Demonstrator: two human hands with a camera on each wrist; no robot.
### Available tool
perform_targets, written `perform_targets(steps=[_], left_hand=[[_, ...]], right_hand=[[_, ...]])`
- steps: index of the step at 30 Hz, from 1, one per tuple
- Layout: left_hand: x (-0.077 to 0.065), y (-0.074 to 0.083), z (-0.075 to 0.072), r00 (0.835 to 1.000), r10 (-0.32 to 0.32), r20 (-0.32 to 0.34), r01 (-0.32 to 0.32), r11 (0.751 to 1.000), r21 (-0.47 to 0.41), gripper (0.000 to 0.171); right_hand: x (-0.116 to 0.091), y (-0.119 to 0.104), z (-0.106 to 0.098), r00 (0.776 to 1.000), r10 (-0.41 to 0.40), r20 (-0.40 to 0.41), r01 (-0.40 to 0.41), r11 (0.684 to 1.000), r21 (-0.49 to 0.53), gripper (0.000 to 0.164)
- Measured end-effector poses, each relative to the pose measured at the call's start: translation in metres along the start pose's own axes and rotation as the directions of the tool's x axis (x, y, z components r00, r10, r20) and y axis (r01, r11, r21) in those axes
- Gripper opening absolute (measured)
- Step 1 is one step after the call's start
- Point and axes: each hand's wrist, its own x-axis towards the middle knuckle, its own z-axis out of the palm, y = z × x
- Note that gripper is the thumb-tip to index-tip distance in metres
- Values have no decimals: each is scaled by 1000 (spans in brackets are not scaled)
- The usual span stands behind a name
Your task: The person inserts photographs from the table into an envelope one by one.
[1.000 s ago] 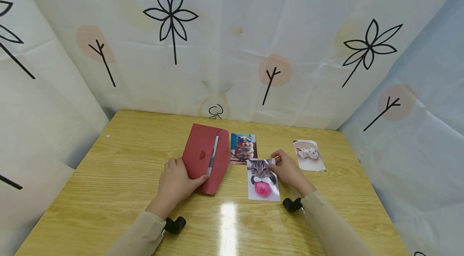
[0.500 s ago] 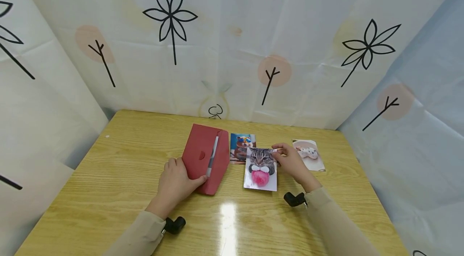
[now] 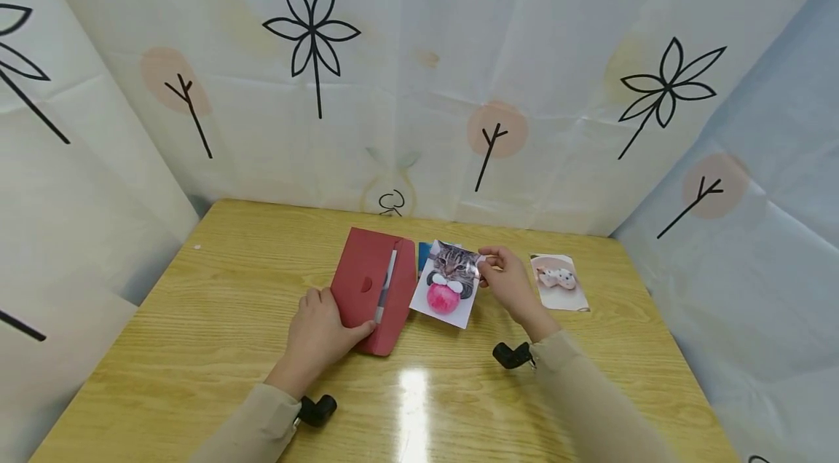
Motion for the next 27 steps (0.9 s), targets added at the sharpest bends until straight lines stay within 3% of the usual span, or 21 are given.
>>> perform_targets(steps=[10,27], left_hand=[[0,3,3,1000,13,-11,-13,1000,-3,97],[-3,6,2,1000,23,-16,-23,1000,8,97]], right_hand=[[5,-10,33,1000,-8,7,8,1000,28,29],[9,-8,59,1000,-10,10,9,997,77,30]])
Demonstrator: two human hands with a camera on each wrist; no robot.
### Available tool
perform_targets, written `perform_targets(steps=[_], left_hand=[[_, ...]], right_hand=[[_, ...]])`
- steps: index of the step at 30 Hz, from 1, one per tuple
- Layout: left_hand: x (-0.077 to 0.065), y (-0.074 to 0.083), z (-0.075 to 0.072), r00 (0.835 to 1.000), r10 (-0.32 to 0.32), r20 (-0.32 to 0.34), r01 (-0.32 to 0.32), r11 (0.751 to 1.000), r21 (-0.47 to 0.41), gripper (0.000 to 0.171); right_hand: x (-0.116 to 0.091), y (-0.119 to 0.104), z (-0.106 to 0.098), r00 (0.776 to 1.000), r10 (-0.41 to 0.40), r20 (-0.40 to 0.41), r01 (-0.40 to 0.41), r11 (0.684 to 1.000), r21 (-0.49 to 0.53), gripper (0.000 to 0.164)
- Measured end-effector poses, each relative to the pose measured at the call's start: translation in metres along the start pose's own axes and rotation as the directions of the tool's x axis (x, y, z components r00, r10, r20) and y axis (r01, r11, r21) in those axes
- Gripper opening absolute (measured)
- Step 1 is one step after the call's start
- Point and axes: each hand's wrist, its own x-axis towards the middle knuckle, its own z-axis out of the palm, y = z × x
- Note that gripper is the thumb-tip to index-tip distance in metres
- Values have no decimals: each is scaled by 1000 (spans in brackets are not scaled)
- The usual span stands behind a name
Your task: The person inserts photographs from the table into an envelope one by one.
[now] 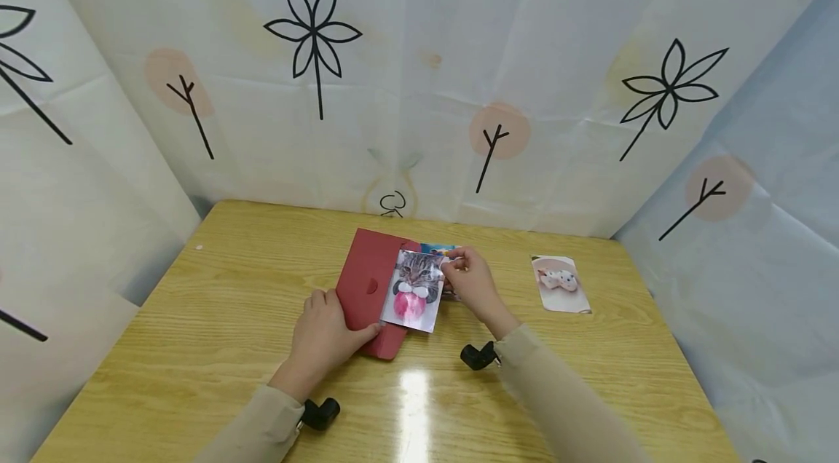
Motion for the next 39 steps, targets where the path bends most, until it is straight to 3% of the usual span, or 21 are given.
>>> perform_targets(steps=[7,16,27,39], left_hand=[[-2,0,1,1000,5,-13,-5,1000,-3,95],[-2,0,3,1000,21,-23,-21,1000,14,95],[-4,4,2,998,39,-40,-39,999,12,94],[-5,7,3,998,49,-44,-49,999,4,92]], right_hand=[[0,-3,15,1000,-16,-14,16,1000,8,26],[-3,-7,32,998,15,63,-19,998,63,27],[-2,-11,52,999,14,37,-14,1000,-1,22],[-1,-13,58,996,-1,93,5,999,-38,26]])
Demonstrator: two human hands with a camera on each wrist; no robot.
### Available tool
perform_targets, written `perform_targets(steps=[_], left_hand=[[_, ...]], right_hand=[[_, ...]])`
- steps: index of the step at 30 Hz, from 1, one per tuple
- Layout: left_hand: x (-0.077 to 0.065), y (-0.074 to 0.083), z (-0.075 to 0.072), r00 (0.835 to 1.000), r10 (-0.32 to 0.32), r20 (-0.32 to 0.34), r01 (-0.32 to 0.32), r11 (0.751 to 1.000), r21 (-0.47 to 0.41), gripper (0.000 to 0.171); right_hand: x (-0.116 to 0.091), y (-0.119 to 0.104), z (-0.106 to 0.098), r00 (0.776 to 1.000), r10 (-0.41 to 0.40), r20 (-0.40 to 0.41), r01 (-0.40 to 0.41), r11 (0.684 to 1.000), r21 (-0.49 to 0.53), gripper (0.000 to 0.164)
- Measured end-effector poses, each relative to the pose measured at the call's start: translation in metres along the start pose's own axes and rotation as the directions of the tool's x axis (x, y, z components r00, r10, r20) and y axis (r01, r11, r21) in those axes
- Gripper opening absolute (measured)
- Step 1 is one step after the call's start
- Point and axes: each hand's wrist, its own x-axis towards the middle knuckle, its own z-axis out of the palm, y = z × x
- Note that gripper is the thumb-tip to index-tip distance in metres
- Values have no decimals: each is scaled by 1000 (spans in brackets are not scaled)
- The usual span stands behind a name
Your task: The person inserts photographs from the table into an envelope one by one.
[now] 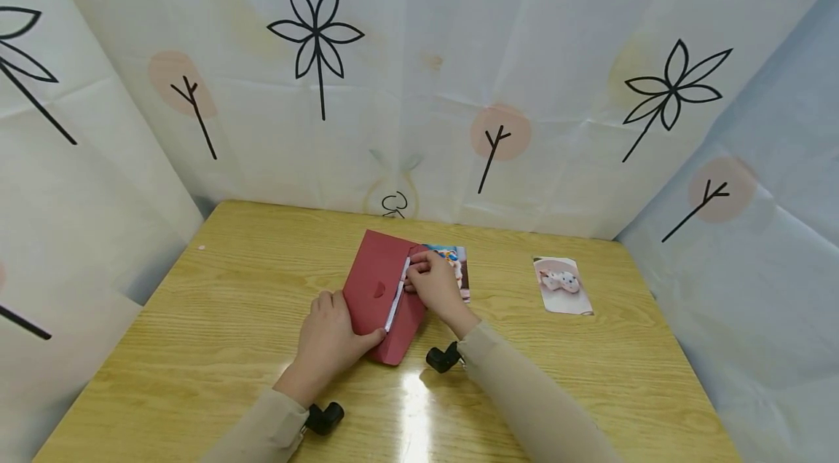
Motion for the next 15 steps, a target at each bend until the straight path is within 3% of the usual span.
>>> perform_targets(steps=[9,15], left_hand=[[2,-3,0,1000,-23,18,23,1000,6,92],[3,-7,1,999,-31,19,31,1000,-1,94]], right_hand=[[-6,0,-15,1000,-7,-8,7,999,-52,31],[-11,8,-43,994,-50,-101,26,973,-229,55]])
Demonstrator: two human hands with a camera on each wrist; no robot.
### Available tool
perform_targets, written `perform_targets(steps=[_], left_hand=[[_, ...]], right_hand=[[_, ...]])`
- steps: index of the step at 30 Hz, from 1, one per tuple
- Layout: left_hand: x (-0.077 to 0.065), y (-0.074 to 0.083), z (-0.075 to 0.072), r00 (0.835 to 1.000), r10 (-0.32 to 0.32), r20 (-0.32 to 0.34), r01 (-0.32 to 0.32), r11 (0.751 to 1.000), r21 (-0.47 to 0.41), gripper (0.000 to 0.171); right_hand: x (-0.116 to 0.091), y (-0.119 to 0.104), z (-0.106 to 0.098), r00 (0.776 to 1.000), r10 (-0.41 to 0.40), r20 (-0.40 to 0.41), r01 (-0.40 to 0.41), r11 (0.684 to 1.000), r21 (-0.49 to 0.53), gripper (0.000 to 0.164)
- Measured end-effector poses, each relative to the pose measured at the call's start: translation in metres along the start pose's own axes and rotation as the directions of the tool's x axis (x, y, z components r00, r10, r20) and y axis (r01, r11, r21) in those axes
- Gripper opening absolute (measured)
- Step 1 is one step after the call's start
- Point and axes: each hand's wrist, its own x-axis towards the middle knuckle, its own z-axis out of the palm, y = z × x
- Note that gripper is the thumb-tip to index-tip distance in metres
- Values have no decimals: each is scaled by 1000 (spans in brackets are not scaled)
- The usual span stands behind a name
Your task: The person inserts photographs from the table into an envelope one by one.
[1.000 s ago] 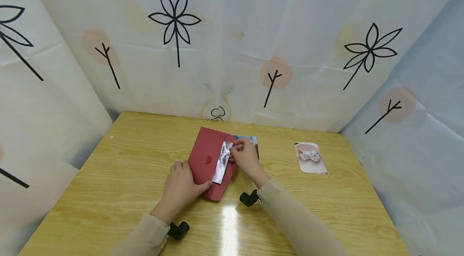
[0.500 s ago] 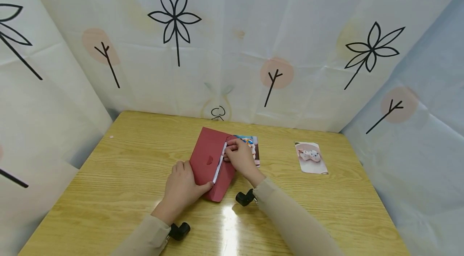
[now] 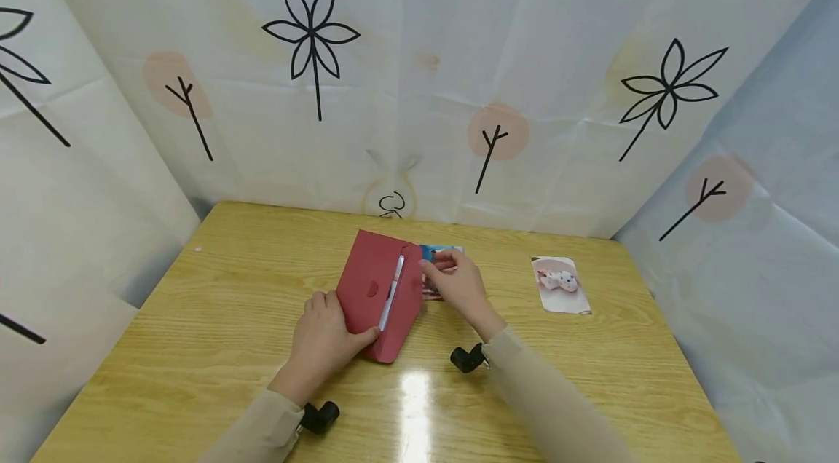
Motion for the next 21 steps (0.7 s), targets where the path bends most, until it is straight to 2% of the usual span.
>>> perform_targets(steps=[3,11,17,21], left_hand=[[-1,-1,-1,1000,-2,1,2,1000,-2,94],[-1,-1,-3,1000,-14,21,14,1000,-1,93],[0,-2,-4,999,-26,32,26,1000,-7,93],[0,-4,-3,999,-23,24,23,1000,1,96]], right_hand=[[-1,8,-12,999,19,-37,-20,999,-36,59],[-5,28,-37,995,82,-61,-88,990,-107,65],[-6,42,-58,992,83,-99,-99,981,-168,64],[-6,50,-71,989,74,-126,-95,980,-173,67]])
